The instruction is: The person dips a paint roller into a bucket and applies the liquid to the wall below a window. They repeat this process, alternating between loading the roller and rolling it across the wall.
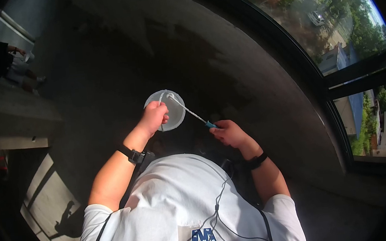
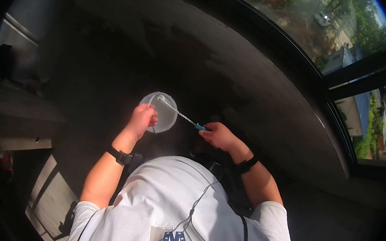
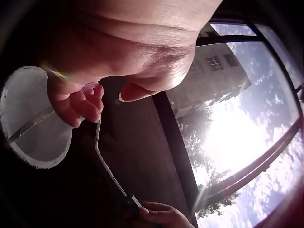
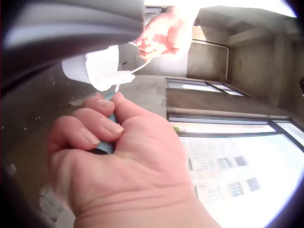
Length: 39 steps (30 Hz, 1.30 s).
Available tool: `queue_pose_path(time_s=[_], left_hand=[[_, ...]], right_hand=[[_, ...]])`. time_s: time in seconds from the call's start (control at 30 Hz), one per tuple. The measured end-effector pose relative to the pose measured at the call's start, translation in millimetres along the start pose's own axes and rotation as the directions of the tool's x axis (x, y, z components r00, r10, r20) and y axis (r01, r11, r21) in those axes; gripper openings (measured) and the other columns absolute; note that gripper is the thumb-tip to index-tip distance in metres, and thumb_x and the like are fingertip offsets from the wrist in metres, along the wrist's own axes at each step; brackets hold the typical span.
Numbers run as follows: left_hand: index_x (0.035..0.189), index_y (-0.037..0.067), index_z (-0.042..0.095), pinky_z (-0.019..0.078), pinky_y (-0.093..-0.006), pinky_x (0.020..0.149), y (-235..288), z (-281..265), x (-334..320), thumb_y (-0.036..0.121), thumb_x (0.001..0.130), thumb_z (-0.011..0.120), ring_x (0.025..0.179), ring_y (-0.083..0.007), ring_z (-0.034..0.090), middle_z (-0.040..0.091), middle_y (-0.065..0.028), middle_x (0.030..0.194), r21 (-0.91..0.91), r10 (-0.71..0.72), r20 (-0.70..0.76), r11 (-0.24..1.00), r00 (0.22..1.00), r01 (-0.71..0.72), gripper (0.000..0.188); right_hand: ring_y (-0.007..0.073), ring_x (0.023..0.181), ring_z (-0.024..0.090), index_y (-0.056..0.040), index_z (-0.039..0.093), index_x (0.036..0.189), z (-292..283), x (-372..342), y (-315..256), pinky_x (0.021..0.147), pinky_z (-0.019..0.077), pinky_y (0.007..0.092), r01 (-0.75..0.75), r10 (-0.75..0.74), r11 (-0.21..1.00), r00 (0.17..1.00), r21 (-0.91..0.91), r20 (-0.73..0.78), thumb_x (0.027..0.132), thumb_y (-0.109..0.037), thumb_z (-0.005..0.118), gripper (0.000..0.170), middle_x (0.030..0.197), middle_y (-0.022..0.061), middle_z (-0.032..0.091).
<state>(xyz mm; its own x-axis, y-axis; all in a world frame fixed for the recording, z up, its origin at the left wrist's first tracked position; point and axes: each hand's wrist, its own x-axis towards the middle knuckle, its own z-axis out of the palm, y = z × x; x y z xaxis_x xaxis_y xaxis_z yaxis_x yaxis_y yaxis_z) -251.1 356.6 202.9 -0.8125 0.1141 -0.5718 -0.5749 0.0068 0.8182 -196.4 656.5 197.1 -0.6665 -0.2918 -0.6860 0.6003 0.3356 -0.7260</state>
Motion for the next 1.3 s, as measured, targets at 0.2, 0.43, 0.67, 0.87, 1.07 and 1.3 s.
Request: queue_pose_path(time_s=[0.2,0.43,0.67,0.87,1.07,1.3], left_hand=[[0.107,0.003,0.052,0.0516,-0.0295,0.069,-1.0,0.4,-1.0,0.017,0.087,0.052,0.074,-0.0143,0.059,0.058,-0.0067,0.091,-0.027,-0.002,-0.004,1.0,1.0,0.002,0.025],[0.107,0.003,0.052,0.0516,-0.0295,0.069,-0.2,0.5,-2.5,0.017,0.086,0.051,0.074,-0.0142,0.058,0.058,-0.0065,0.09,-0.037,0.005,-0.019,0.999,1.0,-0.006,0.025],[0.107,0.003,0.052,0.0515,-0.0295,0.069,-1.3,-0.5,-1.2,0.018,0.086,0.051,0.074,-0.0144,0.058,0.058,-0.0067,0.091,-0.016,0.002,-0.003,1.0,1.0,-0.002,0.026],[0.109,0.002,0.052,0.052,-0.0302,0.069,-3.9,-2.2,0.7,0.018,0.086,0.051,0.074,-0.0153,0.059,0.058,-0.0077,0.092,-0.014,0.013,-0.001,1.0,1.0,-0.013,0.028],[0.108,0.002,0.052,0.0524,-0.0304,0.069,1.4,0.2,-0.7,0.017,0.086,0.05,0.073,-0.0153,0.059,0.059,-0.0083,0.092,-0.054,-0.002,-0.014,0.999,1.0,0.001,0.027],[0.107,0.002,0.052,0.0523,-0.0298,0.068,4.6,2.3,0.9,0.016,0.085,0.051,0.072,-0.0148,0.059,0.059,-0.0078,0.091,-0.026,0.002,0.01,1.0,1.0,-0.002,0.026]], right_hand=[[0.0074,0.049,0.041,-0.0027,0.063,0.091,-1.0,-4.2,-6.0,0.042,0.0308,0.0253,-0.066,0.066,0.997,0.998,0.045,0.013,0.092,-0.025,0.062,0.022,0.063,-0.0019,0.049],[0.0061,0.048,0.037,-0.0025,0.062,0.095,-1.6,-4.8,1.4,0.041,0.0261,0.0237,-0.09,0.081,0.977,0.995,0.192,0.051,0.091,-0.021,0.062,0.019,0.064,-0.0028,0.047],[0.0046,0.046,0.034,-0.0023,0.06,0.096,-2.0,-7.6,5.3,0.039,0.0226,0.0225,-0.097,0.05,0.914,0.991,0.394,0.127,0.094,-0.018,0.058,0.016,0.066,-0.0022,0.046],[0.0051,0.046,0.034,-0.001,0.059,0.096,-1.9,-10.1,12.2,0.039,0.0233,0.0223,-0.071,0.023,0.899,0.993,0.432,0.116,0.096,-0.018,0.056,0.017,0.066,-0.0012,0.047],[0.0057,0.045,0.034,-0.0015,0.06,0.097,-4.1,-14.9,16.9,0.039,0.0246,0.0225,-0.087,0.043,0.903,0.993,0.422,0.114,0.095,-0.018,0.056,0.017,0.065,-0.001,0.047],[0.005,0.045,0.037,-0.0019,0.061,0.1,0.9,-22.0,11.4,0.039,0.0262,0.0222,-0.061,0.045,0.937,0.997,0.344,0.055,0.093,-0.019,0.06,0.018,0.064,-0.0017,0.049]])
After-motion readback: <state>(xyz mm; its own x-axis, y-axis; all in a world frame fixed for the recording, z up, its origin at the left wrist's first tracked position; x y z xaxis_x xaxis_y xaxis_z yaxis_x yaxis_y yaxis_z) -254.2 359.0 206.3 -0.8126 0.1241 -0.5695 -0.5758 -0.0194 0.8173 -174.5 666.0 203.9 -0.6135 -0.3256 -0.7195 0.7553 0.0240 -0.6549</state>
